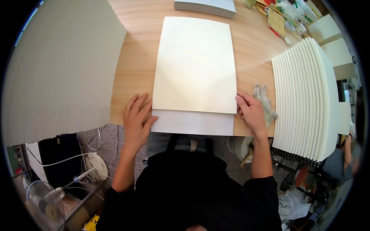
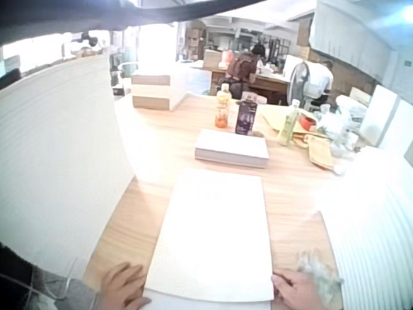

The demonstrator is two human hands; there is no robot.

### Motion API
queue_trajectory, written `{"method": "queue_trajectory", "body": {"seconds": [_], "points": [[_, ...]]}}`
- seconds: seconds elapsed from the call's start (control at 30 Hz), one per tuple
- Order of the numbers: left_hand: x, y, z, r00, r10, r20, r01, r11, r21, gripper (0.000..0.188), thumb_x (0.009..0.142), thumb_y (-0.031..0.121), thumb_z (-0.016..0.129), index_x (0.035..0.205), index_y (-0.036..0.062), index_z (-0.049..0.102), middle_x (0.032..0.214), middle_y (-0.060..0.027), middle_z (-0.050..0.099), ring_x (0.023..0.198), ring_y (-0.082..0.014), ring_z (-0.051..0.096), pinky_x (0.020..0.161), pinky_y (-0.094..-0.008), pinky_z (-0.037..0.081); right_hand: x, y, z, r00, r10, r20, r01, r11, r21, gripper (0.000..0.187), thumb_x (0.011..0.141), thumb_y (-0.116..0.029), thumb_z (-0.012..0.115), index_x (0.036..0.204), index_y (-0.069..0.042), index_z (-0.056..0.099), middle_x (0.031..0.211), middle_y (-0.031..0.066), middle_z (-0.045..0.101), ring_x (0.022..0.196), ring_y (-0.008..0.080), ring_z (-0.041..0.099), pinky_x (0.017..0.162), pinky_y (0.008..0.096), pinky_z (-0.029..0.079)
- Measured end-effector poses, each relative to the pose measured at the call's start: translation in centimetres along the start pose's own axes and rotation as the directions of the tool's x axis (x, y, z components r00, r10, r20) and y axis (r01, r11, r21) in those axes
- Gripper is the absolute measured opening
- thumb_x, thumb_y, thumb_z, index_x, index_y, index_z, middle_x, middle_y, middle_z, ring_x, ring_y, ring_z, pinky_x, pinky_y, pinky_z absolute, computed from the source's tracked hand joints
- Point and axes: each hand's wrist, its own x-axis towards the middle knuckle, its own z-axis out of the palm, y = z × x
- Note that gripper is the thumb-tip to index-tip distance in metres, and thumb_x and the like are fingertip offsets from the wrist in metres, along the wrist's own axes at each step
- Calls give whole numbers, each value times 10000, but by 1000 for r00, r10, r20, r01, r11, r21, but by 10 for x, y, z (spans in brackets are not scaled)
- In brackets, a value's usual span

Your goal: The person assembles notebooks by placing a cover sheet over a stack of paper, aligning the edges, and securing them with a paper band. They repeat this process multiple times, stacking the finished notebooks on the table.

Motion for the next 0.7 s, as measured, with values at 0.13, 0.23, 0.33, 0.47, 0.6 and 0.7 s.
{"method": "queue_trajectory", "body": {"seconds": [0.13, 0.23, 0.33, 0.47, 0.6, 0.7], "points": [[-1, -2, 2, 999, 50, -5, -49, 999, 6, 516, 878, 99, 764, 1383, 36, 678, 1512, -117, 601, 1469, -384, 454, 1196, -469, 366, -3, 4, 7, 989, -127, -77, 117, 985, -129, 285, 1032, -170, 676, 1222, 33, 738, 742, 62, 700, 662, 105, 629, 622, 271, 503], [-3, -6, 2, 999, 52, 13, -52, 999, 0, 504, 883, 100, 762, 1374, 19, 679, 1503, -113, 610, 1471, -379, 455, 1196, -466, 367, -1, 11, 10, 981, -162, -103, 142, 973, -183, 282, 1018, -160, 691, 1222, 29, 737, 728, 84, 695, 643, 115, 627, 620, 282, 502], [-4, -5, 3, 999, 45, -15, -45, 999, -13, 498, 866, 98, 781, 1349, 17, 687, 1465, -94, 638, 1444, -354, 486, 1206, -475, 344, 0, 9, 12, 981, -164, -106, 142, 972, -186, 286, 1008, -159, 704, 1221, 28, 740, 731, 83, 700, 639, 115, 626, 618, 284, 505], [-1, -1, 4, 998, 56, -14, -56, 998, 10, 501, 880, 101, 765, 1364, 9, 672, 1466, -94, 639, 1452, -357, 479, 1224, -492, 324, 0, 12, 12, 988, -107, -111, 103, 994, -39, 303, 999, -171, 714, 1231, 21, 744, 737, 72, 707, 642, 106, 625, 627, 275, 510], [-2, -5, 4, 997, 77, -7, -77, 997, 16, 506, 889, 110, 758, 1376, 9, 661, 1477, -93, 632, 1457, -357, 476, 1236, -508, 309, 1, 15, 10, 990, -90, -112, 86, 996, -38, 317, 988, -173, 723, 1243, 15, 743, 729, 66, 706, 640, 101, 624, 635, 267, 514], [-2, -7, 4, 995, 97, -2, -97, 995, 24, 513, 891, 114, 757, 1383, 11, 655, 1476, -96, 631, 1458, -355, 476, 1240, -512, 302, 0, 15, 9, 989, -99, -106, 93, 994, -59, 321, 983, -174, 727, 1243, 13, 743, 722, 71, 703, 635, 102, 624, 635, 267, 514]]}}
